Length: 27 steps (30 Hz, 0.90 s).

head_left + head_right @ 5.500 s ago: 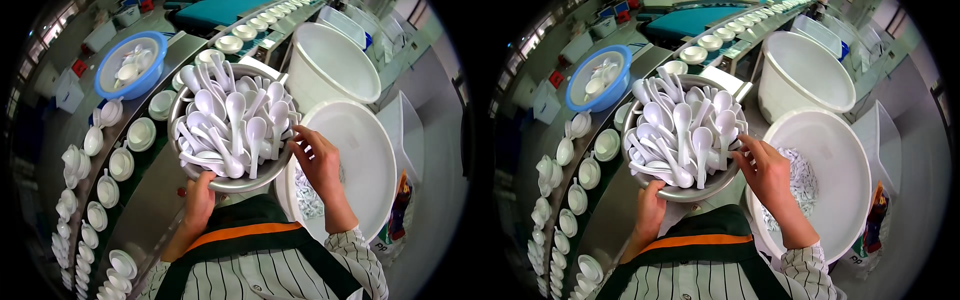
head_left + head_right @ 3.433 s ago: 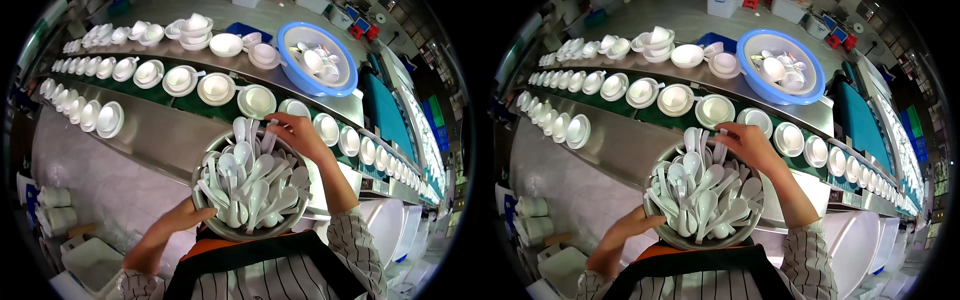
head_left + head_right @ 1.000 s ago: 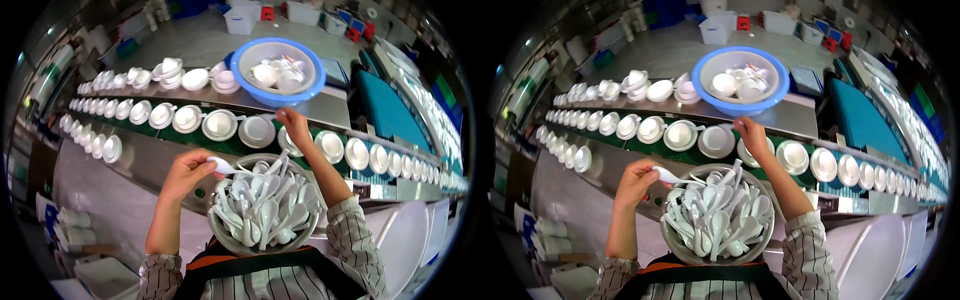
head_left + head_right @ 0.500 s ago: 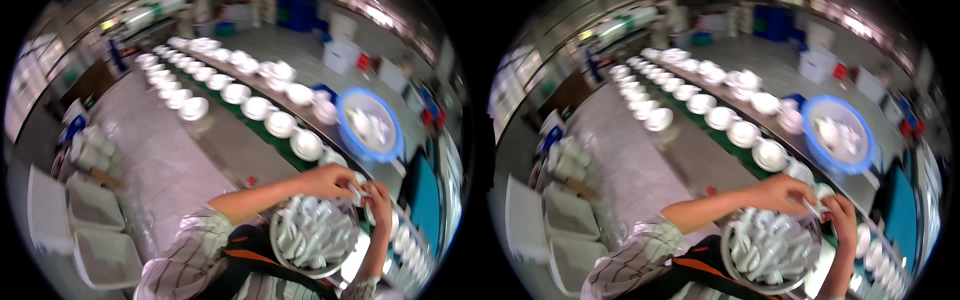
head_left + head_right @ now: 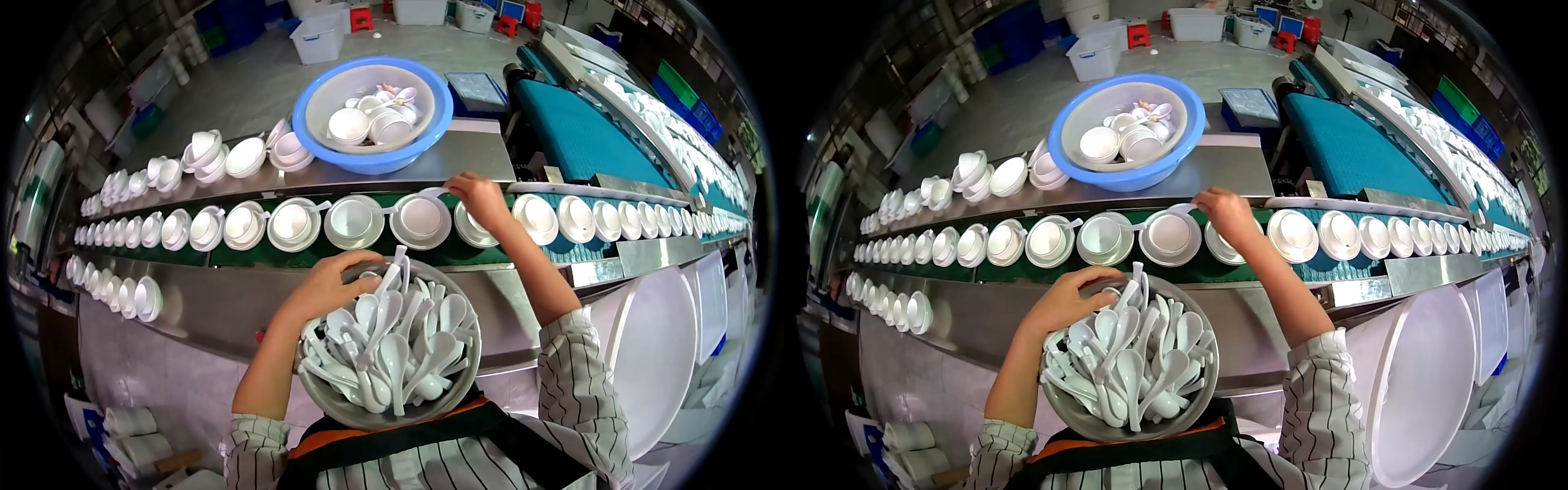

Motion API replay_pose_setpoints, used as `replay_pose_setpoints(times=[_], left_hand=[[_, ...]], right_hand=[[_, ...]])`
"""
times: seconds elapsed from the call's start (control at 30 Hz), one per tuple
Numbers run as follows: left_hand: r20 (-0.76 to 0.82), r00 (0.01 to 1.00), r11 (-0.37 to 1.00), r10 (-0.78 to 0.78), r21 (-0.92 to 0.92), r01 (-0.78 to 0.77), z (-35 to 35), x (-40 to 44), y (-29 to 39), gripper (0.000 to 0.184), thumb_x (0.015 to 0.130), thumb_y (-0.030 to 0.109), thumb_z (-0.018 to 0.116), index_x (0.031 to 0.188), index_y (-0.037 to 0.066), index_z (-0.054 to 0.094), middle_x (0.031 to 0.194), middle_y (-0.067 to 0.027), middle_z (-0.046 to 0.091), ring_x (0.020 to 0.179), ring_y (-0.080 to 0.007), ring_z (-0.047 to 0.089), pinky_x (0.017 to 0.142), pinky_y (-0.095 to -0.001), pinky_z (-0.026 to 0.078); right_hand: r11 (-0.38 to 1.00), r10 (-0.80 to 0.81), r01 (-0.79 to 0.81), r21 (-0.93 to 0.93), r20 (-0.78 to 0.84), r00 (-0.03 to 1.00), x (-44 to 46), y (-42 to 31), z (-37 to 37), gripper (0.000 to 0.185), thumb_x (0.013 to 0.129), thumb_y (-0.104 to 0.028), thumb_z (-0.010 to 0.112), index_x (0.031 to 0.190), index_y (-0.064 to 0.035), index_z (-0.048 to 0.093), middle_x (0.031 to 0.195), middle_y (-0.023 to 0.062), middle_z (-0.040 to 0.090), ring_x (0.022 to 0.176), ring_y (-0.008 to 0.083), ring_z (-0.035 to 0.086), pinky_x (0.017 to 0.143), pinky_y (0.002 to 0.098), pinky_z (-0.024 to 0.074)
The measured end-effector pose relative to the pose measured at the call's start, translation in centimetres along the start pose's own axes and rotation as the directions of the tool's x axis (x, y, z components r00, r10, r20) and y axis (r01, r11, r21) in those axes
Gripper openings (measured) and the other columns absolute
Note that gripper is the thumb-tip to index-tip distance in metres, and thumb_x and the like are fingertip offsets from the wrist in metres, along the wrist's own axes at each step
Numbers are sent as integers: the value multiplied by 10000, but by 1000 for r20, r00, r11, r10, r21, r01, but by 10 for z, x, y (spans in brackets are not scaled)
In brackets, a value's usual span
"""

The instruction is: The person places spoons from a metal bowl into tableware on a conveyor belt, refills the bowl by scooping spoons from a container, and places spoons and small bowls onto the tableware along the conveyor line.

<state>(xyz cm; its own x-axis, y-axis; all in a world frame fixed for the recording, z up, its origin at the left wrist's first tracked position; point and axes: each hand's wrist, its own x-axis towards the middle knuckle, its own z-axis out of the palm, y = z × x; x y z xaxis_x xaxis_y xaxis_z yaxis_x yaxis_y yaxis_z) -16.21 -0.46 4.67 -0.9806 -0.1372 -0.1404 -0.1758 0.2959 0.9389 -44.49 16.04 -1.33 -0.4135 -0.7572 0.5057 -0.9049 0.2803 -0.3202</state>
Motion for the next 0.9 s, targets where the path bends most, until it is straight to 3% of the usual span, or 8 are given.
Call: replay_pose_setpoints(times=[0.13, 0.2, 0.33, 0.4, 0.43, 0.63, 0.73, 0.9], left_hand=[[-10, 999, 999, 33, 19, -33, 3, 5, -5, 313, 812, 185, 675, 1062, 11, 603, 1031, -79, 637, 950, -154, 587, 859, -293, 449], [14, 1000, 1000, 10, -8, -10, 11, 10, -3, 306, 811, 195, 678, 1041, 7, 604, 998, -71, 636, 928, -145, 585, 853, -295, 449], [40, 987, 979, 153, 130, -157, 24, 23, 4, 290, 764, 236, 712, 973, 55, 622, 939, -68, 601, 869, -189, 585, 802, -309, 455], [35, 983, 945, 183, 270, -186, 31, 26, 6, 340, 718, 306, 736, 952, 83, 632, 983, -79, 582, 910, -252, 581, 799, -336, 453], [35, 980, 927, 195, 320, -196, 34, 27, 10, 352, 710, 321, 740, 950, 87, 634, 998, -80, 580, 925, -262, 579, 802, -343, 452], [57, 991, 923, 119, 363, -132, 45, 38, 19, 335, 689, 318, 751, 866, 59, 634, 945, -112, 563, 898, -292, 572, 774, -365, 452], [123, 982, 890, 142, 418, -181, 51, 48, 21, 304, 706, 294, 740, 835, 39, 638, 920, -130, 563, 880, -304, 571, 755, -369, 452], [101, 976, 911, 193, 352, -216, 55, 48, 9, 299, 726, 276, 723, 888, 29, 676, 1164, -159, 533, 1049, -315, 511, 911, -377, 409]], right_hand=[[986, -147, 161, -49, 222, 964, -5, 4, 17, 205, 779, -186, 637, 963, -105, 679, 926, 51, 654, 939, 248, 586, 845, 369, 473], [963, -243, 246, -107, 46, 969, -3, -9, 6, 263, 818, -216, 630, 1043, -82, 651, 929, 92, 653, 878, 270, 603, 803, 354, 488], [800, 86, -197, 567, 216, 973, -2, -78, -52, 312, 867, -265, 618, 1082, -40, 622, 881, 166, 651, 736, 333, 621, 691, 343, 492], [883, 65, -256, 393, 438, 896, -16, -101, -80, 286, 849, -203, 648, 1083, -41, 630, 867, 141, 669, 747, 235, 655, 672, 322, 500], [953, -123, 17, 301, 337, 933, -28, -97, -80, 233, 821, -176, 667, 1006, -35, 649, 818, 129, 666, 714, 255, 649, 652, 327, 494], [917, -98, -31, 399, 298, 949, -53, -104, -116, 111, 785, -79, 662, 880, -28, 635, 776, 121, 639, 676, 271, 632, 622, 338, 500], [875, 110, -161, 457, 135, 985, -53, -109, -135, 126, 802, -20, 637, 928, -28, 635, 802, 103, 642, 678, 216, 641, 621, 301, 507], [832, 344, -309, 462, 8, 939, -41, -38, -132, 166, 827, -2, 613, 992, -6, 630, 828, 64, 646, 700, 108, 593, 657, 248, 482]])
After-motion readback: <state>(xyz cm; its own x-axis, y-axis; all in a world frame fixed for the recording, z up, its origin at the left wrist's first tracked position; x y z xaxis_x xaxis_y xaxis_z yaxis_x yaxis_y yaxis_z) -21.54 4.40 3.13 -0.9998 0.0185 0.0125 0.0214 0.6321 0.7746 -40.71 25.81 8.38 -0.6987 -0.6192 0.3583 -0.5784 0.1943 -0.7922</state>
